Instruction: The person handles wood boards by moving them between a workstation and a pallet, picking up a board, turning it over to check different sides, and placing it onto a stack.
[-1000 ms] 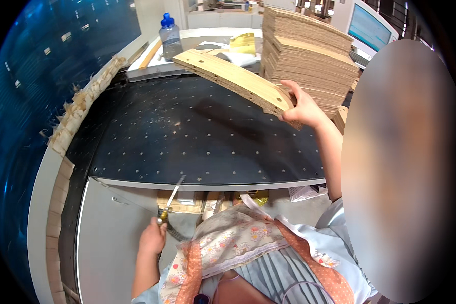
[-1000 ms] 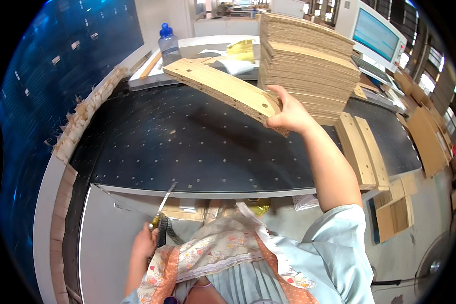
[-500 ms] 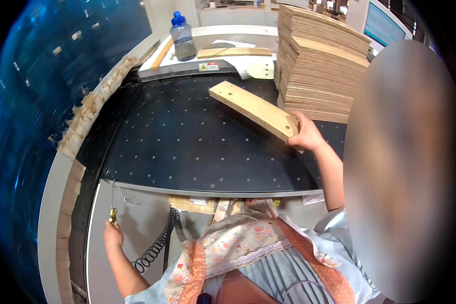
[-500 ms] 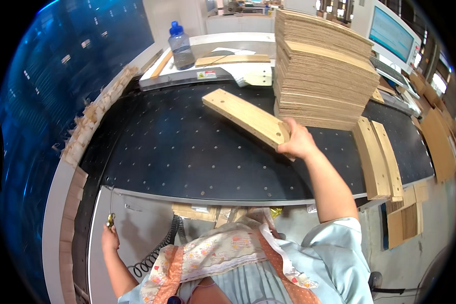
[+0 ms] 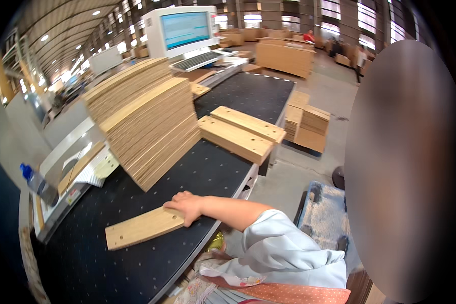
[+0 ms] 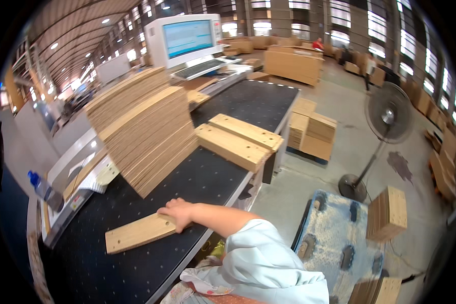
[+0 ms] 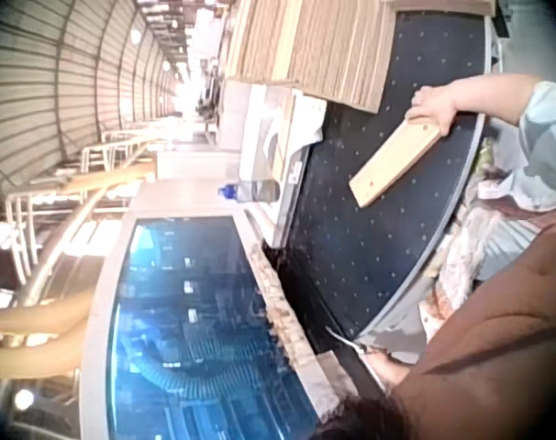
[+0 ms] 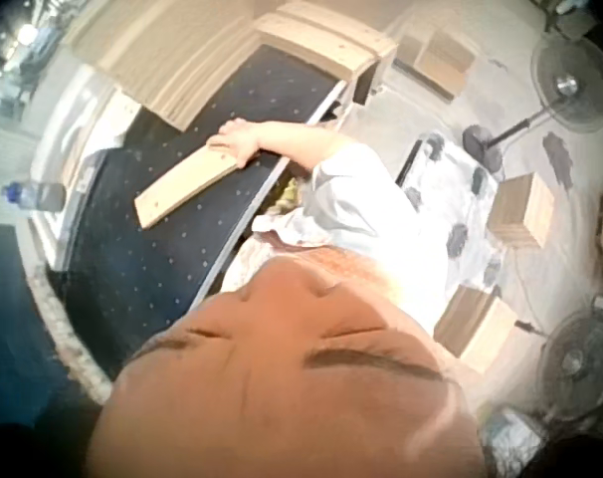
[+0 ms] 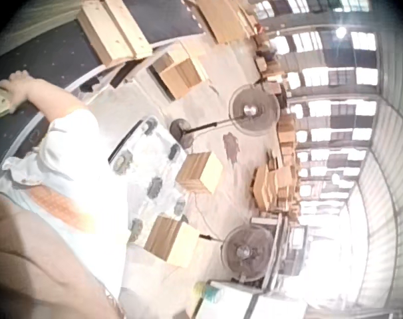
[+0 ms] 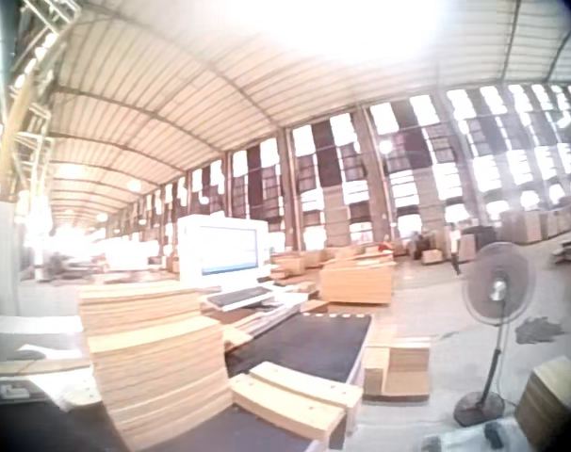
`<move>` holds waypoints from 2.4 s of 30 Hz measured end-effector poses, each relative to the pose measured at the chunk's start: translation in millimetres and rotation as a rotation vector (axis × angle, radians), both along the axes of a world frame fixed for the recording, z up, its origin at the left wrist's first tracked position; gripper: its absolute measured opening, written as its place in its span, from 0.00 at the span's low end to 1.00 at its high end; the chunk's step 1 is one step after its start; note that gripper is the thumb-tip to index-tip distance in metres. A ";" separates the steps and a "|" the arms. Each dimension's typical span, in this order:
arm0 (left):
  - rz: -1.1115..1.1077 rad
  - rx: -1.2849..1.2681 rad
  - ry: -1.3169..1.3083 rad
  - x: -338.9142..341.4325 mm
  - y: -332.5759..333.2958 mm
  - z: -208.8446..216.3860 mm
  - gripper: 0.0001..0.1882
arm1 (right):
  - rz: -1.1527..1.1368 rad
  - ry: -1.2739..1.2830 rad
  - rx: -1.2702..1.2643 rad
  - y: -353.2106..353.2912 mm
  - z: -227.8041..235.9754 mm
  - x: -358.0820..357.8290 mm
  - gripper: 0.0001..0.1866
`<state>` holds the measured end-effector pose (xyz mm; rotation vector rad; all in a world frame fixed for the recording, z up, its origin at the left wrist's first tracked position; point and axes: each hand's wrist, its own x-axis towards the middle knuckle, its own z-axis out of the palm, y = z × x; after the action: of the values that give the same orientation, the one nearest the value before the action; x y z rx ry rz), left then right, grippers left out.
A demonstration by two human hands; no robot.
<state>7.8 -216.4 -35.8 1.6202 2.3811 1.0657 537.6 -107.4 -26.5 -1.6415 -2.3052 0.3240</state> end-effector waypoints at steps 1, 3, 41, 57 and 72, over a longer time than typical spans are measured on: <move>-0.035 0.011 -0.003 9.8 12.1 1.6 0.20 | 0.005 0.005 0.013 -1.7 -0.4 3.5 0.47; -0.048 0.027 -0.003 18.2 27.7 2.9 0.20 | 0.000 0.018 -0.063 0.9 0.9 -4.7 0.47; 0.475 0.462 -0.491 -134.5 19.8 -54.5 0.22 | -0.439 0.535 0.169 -53.1 -40.8 2.5 0.41; -0.698 -0.834 -0.929 -15.6 2.4 -68.6 0.04 | -0.104 -0.145 -0.128 48.2 33.7 -71.5 0.49; -1.127 -0.316 -0.986 153.6 183.6 93.6 0.08 | -0.800 0.864 0.539 93.7 81.2 118.4 0.25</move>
<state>161.4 -32.8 57.8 1.4136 0.7439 0.8185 656.0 -13.7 54.7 -1.5410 -0.9083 0.1461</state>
